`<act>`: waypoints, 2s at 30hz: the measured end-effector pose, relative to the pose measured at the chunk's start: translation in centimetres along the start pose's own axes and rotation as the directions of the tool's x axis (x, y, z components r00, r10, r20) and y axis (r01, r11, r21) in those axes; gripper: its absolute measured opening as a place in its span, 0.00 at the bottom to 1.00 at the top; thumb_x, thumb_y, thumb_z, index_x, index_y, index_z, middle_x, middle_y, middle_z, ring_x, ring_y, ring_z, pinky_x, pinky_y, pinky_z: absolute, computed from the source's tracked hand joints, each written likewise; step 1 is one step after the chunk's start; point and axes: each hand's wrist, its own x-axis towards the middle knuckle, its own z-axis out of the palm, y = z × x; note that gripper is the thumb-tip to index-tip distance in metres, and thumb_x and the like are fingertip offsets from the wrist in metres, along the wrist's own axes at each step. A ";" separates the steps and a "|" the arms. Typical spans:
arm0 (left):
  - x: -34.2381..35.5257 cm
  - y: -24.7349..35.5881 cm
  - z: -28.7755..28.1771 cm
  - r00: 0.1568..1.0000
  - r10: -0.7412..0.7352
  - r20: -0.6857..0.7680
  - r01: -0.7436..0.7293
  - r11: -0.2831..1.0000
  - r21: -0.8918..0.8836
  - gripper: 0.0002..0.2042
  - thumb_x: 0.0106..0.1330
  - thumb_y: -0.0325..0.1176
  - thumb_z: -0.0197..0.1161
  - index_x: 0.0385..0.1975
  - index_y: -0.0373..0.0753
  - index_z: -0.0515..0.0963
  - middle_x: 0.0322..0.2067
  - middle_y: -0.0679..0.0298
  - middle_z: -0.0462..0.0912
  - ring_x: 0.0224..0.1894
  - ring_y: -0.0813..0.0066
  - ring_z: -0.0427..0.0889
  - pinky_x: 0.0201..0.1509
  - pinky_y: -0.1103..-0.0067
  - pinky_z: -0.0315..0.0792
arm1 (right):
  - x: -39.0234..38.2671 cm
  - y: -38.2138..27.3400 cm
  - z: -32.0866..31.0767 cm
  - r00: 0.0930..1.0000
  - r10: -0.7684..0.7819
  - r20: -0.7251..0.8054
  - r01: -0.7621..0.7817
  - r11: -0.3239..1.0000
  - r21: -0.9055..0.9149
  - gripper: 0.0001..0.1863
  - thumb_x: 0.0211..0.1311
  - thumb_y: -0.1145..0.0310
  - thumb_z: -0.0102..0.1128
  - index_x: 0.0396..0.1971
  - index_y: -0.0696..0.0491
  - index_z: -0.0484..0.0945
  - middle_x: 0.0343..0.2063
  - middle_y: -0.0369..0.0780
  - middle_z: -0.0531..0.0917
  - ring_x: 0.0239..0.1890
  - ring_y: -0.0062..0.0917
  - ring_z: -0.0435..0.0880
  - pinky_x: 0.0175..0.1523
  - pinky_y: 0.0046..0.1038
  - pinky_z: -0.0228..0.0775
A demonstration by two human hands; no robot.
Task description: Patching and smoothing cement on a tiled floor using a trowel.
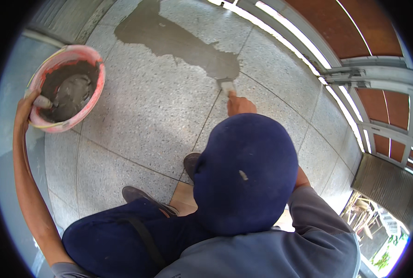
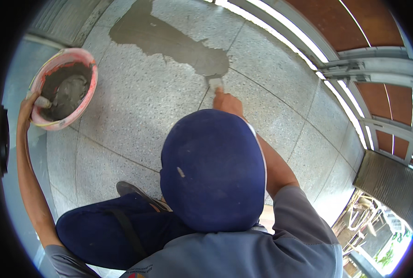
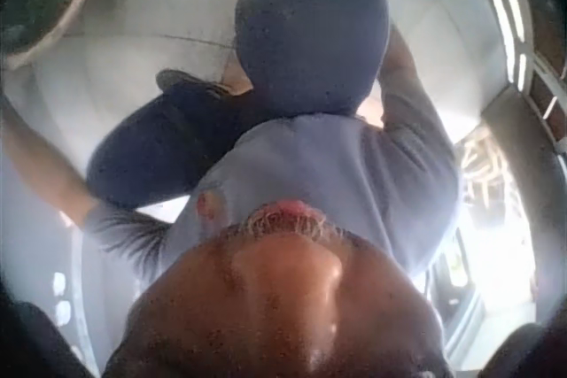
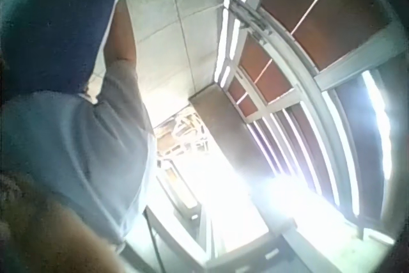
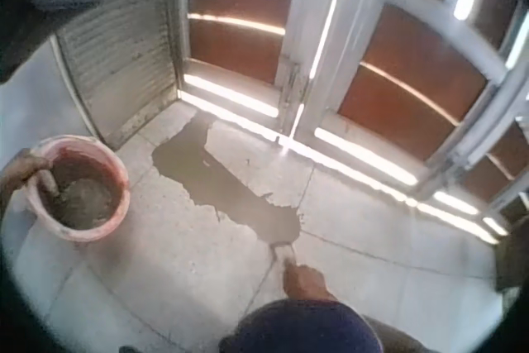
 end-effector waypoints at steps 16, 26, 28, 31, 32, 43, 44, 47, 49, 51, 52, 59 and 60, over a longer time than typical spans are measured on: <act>1.9 3.8 1.4 0.963 0.197 -0.183 -0.148 0.957 0.251 0.29 0.56 0.50 0.71 0.44 0.27 0.80 0.36 0.56 0.83 0.36 0.66 0.82 0.42 0.70 0.74 | -0.3 -1.2 -3.3 0.938 -0.343 0.047 0.312 0.896 0.316 0.18 0.66 0.65 0.50 0.53 0.52 0.77 0.35 0.52 0.86 0.42 0.48 0.85 0.47 0.48 0.75; -7.9 15.0 9.7 0.918 0.390 0.076 -0.396 0.884 0.247 0.24 0.54 0.47 0.73 0.43 0.34 0.84 0.35 0.59 0.86 0.38 0.70 0.83 0.45 0.72 0.75 | -3.1 -9.7 -17.0 0.714 -0.688 -0.126 0.693 0.671 0.263 0.23 0.65 0.65 0.56 0.61 0.48 0.75 0.41 0.47 0.83 0.43 0.45 0.83 0.47 0.42 0.75; -8.3 16.1 10.8 0.930 0.352 0.104 -0.368 0.889 0.274 0.27 0.52 0.49 0.74 0.43 0.32 0.81 0.36 0.57 0.85 0.39 0.68 0.83 0.47 0.72 0.75 | -2.8 -13.0 -17.7 0.680 -0.732 -0.040 0.722 0.659 0.213 0.22 0.65 0.66 0.55 0.59 0.48 0.75 0.41 0.47 0.84 0.43 0.44 0.84 0.47 0.43 0.75; -8.2 15.2 12.9 0.945 0.321 0.070 -0.325 0.885 0.332 0.33 0.49 0.51 0.75 0.46 0.28 0.78 0.40 0.51 0.84 0.43 0.63 0.84 0.49 0.70 0.76 | -1.0 -17.5 -15.6 0.612 -0.785 0.095 0.777 0.619 0.113 0.20 0.64 0.66 0.52 0.56 0.50 0.77 0.39 0.48 0.85 0.42 0.44 0.85 0.46 0.44 0.76; -8.2 15.2 13.7 0.928 0.373 -0.014 -0.334 0.848 0.412 0.34 0.47 0.51 0.75 0.45 0.27 0.78 0.41 0.47 0.85 0.44 0.58 0.85 0.50 0.68 0.76 | -0.3 -18.8 -14.6 0.574 -0.807 0.139 0.806 0.587 0.074 0.20 0.64 0.67 0.51 0.55 0.51 0.78 0.38 0.48 0.85 0.42 0.44 0.85 0.46 0.45 0.77; -8.3 16.1 14.2 0.930 0.365 0.049 -0.346 0.822 0.453 0.33 0.49 0.51 0.74 0.46 0.28 0.77 0.40 0.49 0.84 0.43 0.62 0.84 0.49 0.70 0.76 | 3.6 -26.2 -7.0 0.417 -0.905 -0.086 0.907 0.420 -0.024 0.15 0.67 0.69 0.45 0.47 0.57 0.77 0.33 0.51 0.85 0.35 0.45 0.87 0.38 0.45 0.80; -8.2 16.1 14.3 0.931 0.364 0.041 -0.340 0.816 0.468 0.33 0.49 0.50 0.74 0.46 0.28 0.77 0.41 0.49 0.84 0.43 0.62 0.84 0.49 0.70 0.76 | 3.8 -26.4 -6.3 0.401 -0.906 -0.131 0.913 0.408 -0.023 0.15 0.68 0.69 0.45 0.47 0.57 0.76 0.33 0.51 0.85 0.34 0.45 0.87 0.37 0.44 0.80; -8.5 16.6 14.4 0.930 0.363 0.055 -0.345 0.815 0.466 0.33 0.49 0.50 0.74 0.47 0.28 0.77 0.41 0.49 0.84 0.42 0.62 0.84 0.48 0.70 0.76 | 4.0 -25.7 -5.4 0.371 -0.918 -0.141 0.923 0.381 -0.056 0.14 0.67 0.69 0.45 0.46 0.57 0.76 0.32 0.51 0.85 0.33 0.45 0.87 0.36 0.43 0.80; -8.4 16.6 14.4 0.933 0.351 0.073 -0.344 0.817 0.462 0.33 0.49 0.50 0.73 0.48 0.28 0.77 0.41 0.50 0.84 0.42 0.62 0.84 0.47 0.70 0.76 | 3.6 -25.6 -5.6 0.348 -0.931 -0.110 0.931 0.357 -0.074 0.13 0.67 0.69 0.46 0.44 0.57 0.76 0.32 0.51 0.85 0.32 0.45 0.87 0.36 0.43 0.80; -8.1 16.4 14.4 0.919 0.389 0.056 -0.377 0.832 0.407 0.35 0.45 0.52 0.75 0.44 0.26 0.76 0.40 0.44 0.84 0.42 0.56 0.85 0.48 0.67 0.77 | 3.1 -24.7 -6.2 0.370 -0.929 -0.014 0.929 0.370 -0.022 0.12 0.65 0.69 0.48 0.41 0.57 0.78 0.31 0.51 0.85 0.32 0.44 0.87 0.35 0.43 0.80; -7.8 16.5 14.6 0.913 0.402 0.067 -0.394 0.830 0.395 0.35 0.45 0.52 0.75 0.44 0.26 0.76 0.40 0.44 0.84 0.42 0.56 0.85 0.48 0.67 0.77 | 2.9 -24.3 -6.9 0.387 -0.922 -0.009 0.922 0.387 -0.031 0.12 0.65 0.69 0.48 0.41 0.57 0.78 0.31 0.51 0.85 0.32 0.44 0.87 0.35 0.43 0.80; -8.2 16.6 14.4 0.904 0.411 0.120 -0.424 0.827 0.369 0.27 0.52 0.46 0.74 0.45 0.32 0.77 0.37 0.57 0.83 0.40 0.72 0.81 0.45 0.73 0.75 | 3.3 -24.6 -6.4 0.419 -0.908 -0.022 0.907 0.419 -0.032 0.12 0.58 0.68 0.55 0.32 0.55 0.87 0.35 0.47 0.88 0.39 0.39 0.89 0.41 0.39 0.81; -8.3 16.5 14.3 0.898 0.422 0.127 -0.438 0.825 0.357 0.27 0.52 0.46 0.74 0.45 0.32 0.77 0.37 0.57 0.83 0.40 0.72 0.81 0.45 0.73 0.75 | 2.8 -24.0 -7.6 0.457 -0.889 0.020 0.887 0.457 0.067 0.12 0.59 0.67 0.55 0.33 0.54 0.87 0.35 0.47 0.88 0.39 0.39 0.89 0.42 0.39 0.80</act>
